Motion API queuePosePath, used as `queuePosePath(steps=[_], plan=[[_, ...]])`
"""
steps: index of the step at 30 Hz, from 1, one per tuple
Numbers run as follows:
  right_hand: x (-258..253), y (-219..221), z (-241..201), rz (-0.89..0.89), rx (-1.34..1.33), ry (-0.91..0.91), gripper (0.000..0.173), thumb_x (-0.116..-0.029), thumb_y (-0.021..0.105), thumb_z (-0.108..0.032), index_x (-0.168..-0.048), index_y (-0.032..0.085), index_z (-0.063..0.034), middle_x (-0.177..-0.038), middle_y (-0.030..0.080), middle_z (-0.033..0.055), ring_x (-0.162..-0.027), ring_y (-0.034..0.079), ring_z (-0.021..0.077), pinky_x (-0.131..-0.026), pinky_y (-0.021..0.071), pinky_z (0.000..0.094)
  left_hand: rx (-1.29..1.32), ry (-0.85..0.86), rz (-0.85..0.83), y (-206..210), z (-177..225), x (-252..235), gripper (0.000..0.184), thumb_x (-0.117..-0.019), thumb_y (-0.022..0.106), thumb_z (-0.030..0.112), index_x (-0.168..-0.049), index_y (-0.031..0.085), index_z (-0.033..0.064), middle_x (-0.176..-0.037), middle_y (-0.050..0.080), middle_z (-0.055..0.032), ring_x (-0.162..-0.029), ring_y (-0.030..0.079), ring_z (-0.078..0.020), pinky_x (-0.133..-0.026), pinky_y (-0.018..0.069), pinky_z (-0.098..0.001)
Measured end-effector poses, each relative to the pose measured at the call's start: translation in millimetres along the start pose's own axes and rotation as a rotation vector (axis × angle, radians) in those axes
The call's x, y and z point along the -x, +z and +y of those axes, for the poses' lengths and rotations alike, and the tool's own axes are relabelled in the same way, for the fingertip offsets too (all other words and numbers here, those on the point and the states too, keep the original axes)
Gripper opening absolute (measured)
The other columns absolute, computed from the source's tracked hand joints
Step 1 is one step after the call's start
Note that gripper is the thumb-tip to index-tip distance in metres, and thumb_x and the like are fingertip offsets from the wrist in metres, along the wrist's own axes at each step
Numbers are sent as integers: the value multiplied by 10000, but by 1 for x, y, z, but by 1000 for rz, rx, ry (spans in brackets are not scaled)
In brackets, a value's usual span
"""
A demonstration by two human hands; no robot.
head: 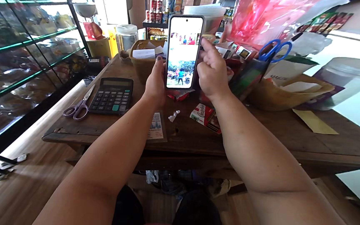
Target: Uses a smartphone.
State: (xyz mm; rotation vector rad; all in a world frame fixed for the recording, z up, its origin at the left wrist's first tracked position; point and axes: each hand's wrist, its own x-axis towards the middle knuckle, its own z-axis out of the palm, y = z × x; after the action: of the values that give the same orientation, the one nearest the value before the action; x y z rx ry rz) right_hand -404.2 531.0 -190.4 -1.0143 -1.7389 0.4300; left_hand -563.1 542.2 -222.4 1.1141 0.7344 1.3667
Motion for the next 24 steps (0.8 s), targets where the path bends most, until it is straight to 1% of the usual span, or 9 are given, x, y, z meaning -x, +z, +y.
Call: queuePosePath(steps=[4, 8, 11, 14, 20, 24], plan=[[-1, -1, 0, -4, 13, -12, 598, -970, 365, -2, -1566, 327, 22, -1336, 623, 152, -1124, 630, 83, -958, 518, 238, -7, -8, 19, 0, 0, 1, 693, -1078, 60, 567, -1366, 534, 151, -1157, 679, -81, -925, 701, -212, -629, 585, -372], [-1, -1, 5, -17, 11, -35, 600, -980, 369, -15, -1575, 308, 19, -1347, 610, 165, -1144, 620, 98, -974, 508, 252, -5, -11, 13, 1, 1, 1, 697, -1078, 63, 568, -1396, 523, 152, -1187, 674, -87, -941, 699, -217, -635, 584, -375], [-1, -1, 6, -11, 14, -44, 585, -983, 380, -26, -1566, 335, 12, -1327, 616, 162, -1130, 623, 100, -962, 513, 252, -1, -10, 16, 1, 2, 2, 691, -1079, 68, 568, -1372, 534, 149, -1169, 672, -81, -936, 696, -211, -629, 581, -372], [0, -1, 3, -18, 18, -28, 597, -979, 375, -21, -1573, 320, 13, -1351, 605, 164, -1141, 618, 98, -968, 510, 251, -2, -10, 14, 1, 1, 1, 690, -1078, 66, 568, -1365, 537, 154, -1174, 677, -82, -943, 698, -214, -621, 579, -370], [0, -2, 6, -20, 11, -32, 599, -989, 379, -30, -1583, 307, 0, -1367, 598, 162, -1161, 615, 99, -978, 508, 253, 7, -13, 6, 1, 2, 2, 691, -1078, 69, 569, -1384, 524, 149, -1195, 670, -85, -979, 694, -218, -668, 587, -385], [0, -1, 6, -32, 14, -27, 603, -993, 370, -28, -1590, 287, -2, -1385, 586, 169, -1179, 607, 113, -995, 500, 261, 9, -6, -5, 0, 1, 1, 694, -1078, 56, 564, -1374, 523, 145, -1173, 678, -82, -947, 702, -211, -638, 587, -366]])
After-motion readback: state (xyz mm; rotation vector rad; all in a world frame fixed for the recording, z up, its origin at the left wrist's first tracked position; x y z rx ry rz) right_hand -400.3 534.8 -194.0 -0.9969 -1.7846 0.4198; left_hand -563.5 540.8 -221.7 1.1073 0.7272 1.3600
